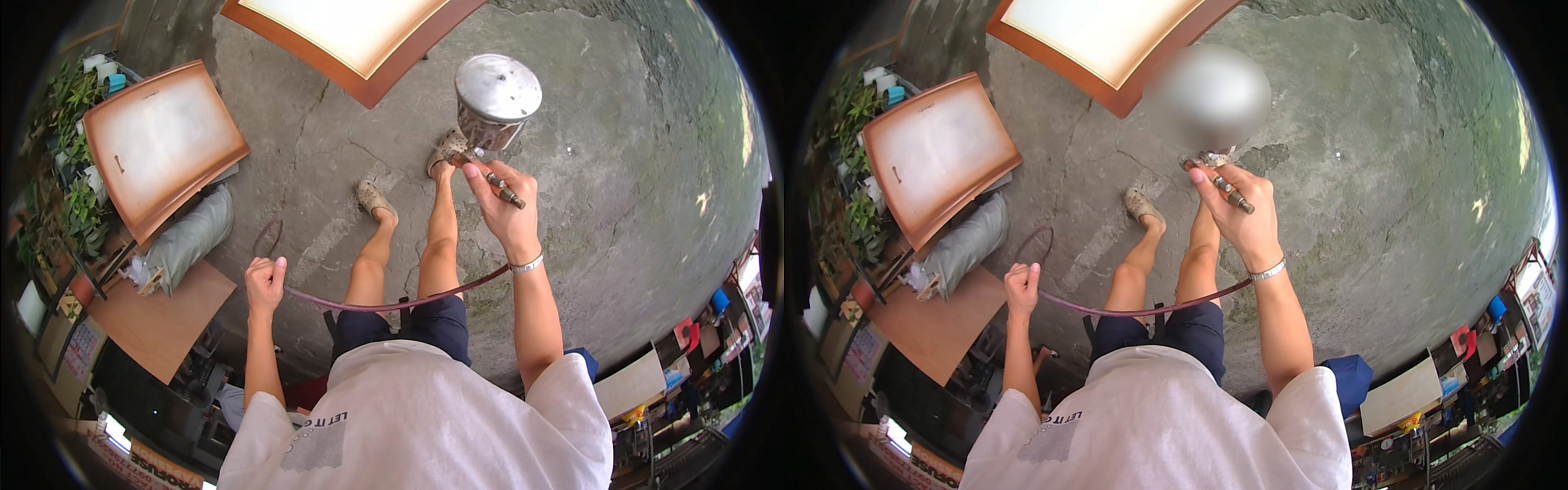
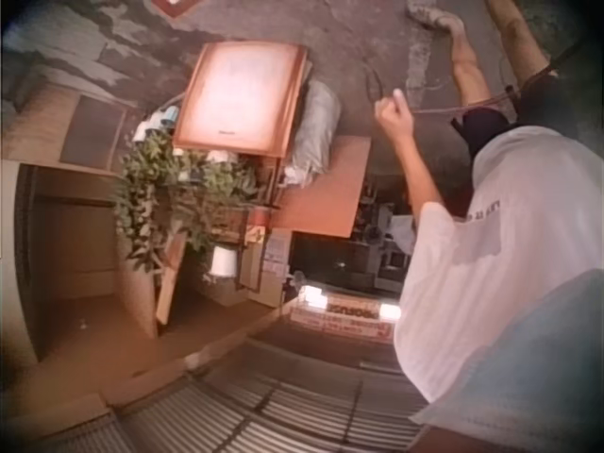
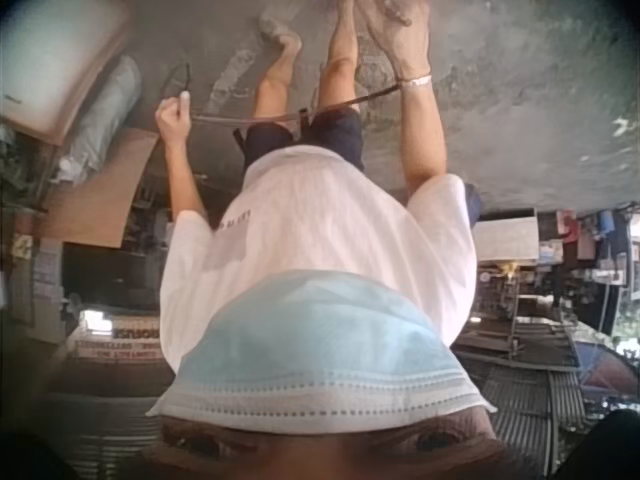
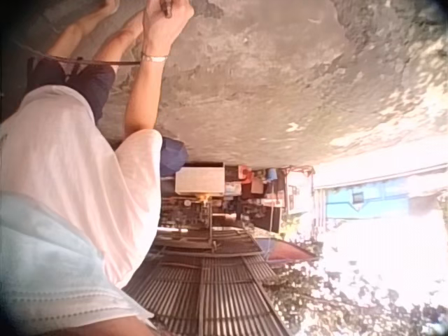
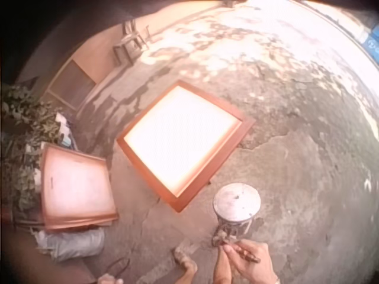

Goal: The person uses a spray gun to apply a light-colored finish to two wooden frames placed on the ground. They move around the frames to cover all sides, holding the spray gun in the right hand and the hose in the left.

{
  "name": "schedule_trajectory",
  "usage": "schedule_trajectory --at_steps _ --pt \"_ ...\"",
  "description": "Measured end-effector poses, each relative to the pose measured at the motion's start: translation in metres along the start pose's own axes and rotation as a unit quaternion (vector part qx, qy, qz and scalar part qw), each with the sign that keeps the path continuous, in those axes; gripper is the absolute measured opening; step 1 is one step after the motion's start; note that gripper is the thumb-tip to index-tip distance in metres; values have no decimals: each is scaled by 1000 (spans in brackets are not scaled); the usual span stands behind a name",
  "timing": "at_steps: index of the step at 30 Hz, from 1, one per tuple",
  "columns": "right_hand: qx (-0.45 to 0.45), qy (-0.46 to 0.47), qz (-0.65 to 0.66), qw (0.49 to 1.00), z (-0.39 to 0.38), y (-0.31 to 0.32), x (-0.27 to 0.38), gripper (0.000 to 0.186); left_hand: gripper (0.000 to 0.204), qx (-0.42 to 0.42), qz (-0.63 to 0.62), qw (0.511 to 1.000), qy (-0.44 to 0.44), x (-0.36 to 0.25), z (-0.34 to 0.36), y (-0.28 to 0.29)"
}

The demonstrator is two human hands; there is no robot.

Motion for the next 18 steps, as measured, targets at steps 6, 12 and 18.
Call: schedule_trajectory --at_steps 6,12,18 --pt "-111 -27 8 993 73 70 -30 35 53 -2 -6 1000 9 -23 28 -8" --pt "-175 -19 47 983 140 140 -54 47 53 -2 -6 1000 20 -46 53 -15" --pt "-240 -9 46 970 198 208 -66 47 53 3 -41 998 45 -69 71 -16"
Point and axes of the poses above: each hand's wrist, its own z-axis towards the middle knuckle, its own y-axis out of the back of the hand, x = y × z, the point moved 7 cm from there along z, towards the middle knuckle, and after that the axes turned 8 degrees about x, right-handed, at the moved point
